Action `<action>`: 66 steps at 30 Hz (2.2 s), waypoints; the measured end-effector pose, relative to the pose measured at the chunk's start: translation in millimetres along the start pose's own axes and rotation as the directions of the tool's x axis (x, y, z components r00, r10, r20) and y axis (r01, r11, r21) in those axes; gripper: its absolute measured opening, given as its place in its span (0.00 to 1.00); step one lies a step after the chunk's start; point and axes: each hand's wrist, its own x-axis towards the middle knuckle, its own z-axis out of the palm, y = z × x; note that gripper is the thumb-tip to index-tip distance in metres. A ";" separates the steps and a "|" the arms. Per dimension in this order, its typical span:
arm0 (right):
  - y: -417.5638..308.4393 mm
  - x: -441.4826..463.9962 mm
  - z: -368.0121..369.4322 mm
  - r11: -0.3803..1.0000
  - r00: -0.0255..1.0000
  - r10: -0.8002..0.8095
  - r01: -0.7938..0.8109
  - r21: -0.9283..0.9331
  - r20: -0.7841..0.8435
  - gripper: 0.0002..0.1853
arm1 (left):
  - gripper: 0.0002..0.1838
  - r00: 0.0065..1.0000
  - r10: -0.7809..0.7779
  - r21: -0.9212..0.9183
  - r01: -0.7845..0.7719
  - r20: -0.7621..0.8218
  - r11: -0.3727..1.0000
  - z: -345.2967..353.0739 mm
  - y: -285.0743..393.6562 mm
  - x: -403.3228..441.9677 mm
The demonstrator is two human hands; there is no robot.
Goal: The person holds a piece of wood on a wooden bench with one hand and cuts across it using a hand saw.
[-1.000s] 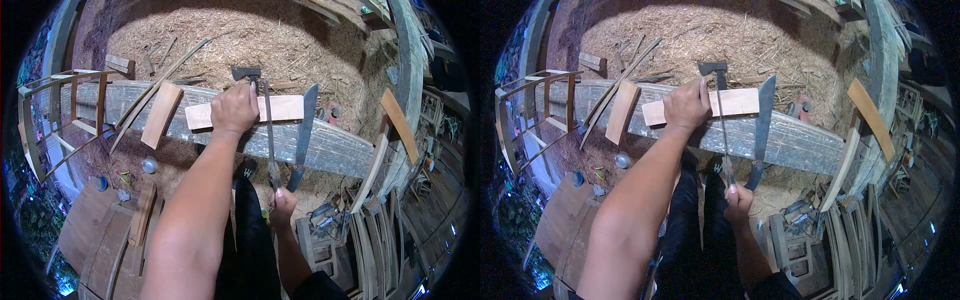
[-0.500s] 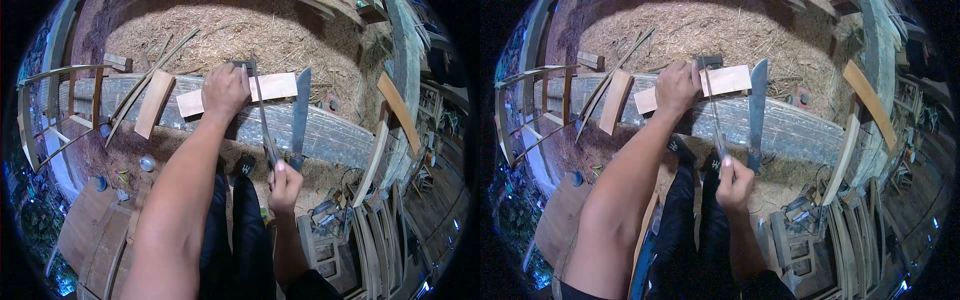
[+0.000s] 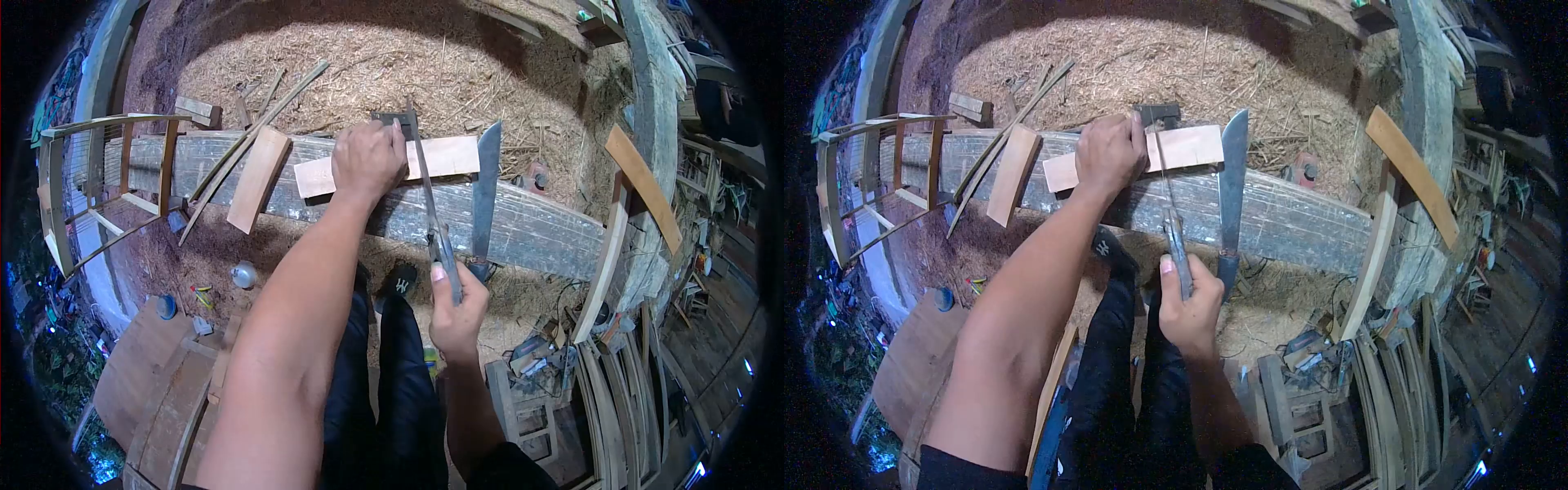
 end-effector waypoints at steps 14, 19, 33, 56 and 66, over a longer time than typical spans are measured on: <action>15.3 4.9 5.0 0.998 0.998 -0.040 0.038 0.052 0.039 0.21 | 0.21 0.999 -0.022 0.041 0.020 0.043 0.999 -0.6 1.2 2.6; 13.2 4.8 3.9 0.992 0.999 0.024 -0.028 0.121 0.038 0.22 | 0.20 1.000 -0.003 -0.014 0.003 -0.004 1.000 -2.6 1.6 0.9; 16.9 6.4 4.7 0.993 0.998 -0.048 0.042 0.108 0.050 0.22 | 0.22 1.000 -0.011 -0.018 0.011 0.016 1.000 -3.1 1.5 2.6; 3.3 -11.0 -0.9 0.997 0.998 -0.031 0.027 0.074 0.055 0.16 | 0.18 0.982 0.165 -0.129 -0.152 0.096 0.980 -5.8 -13.0 7.7; -21.9 -32.0 -0.1 0.998 0.996 -0.005 -0.001 -0.068 -0.087 0.16 | 0.20 0.990 0.021 -0.130 -0.004 0.136 0.992 -15.3 -3.1 12.1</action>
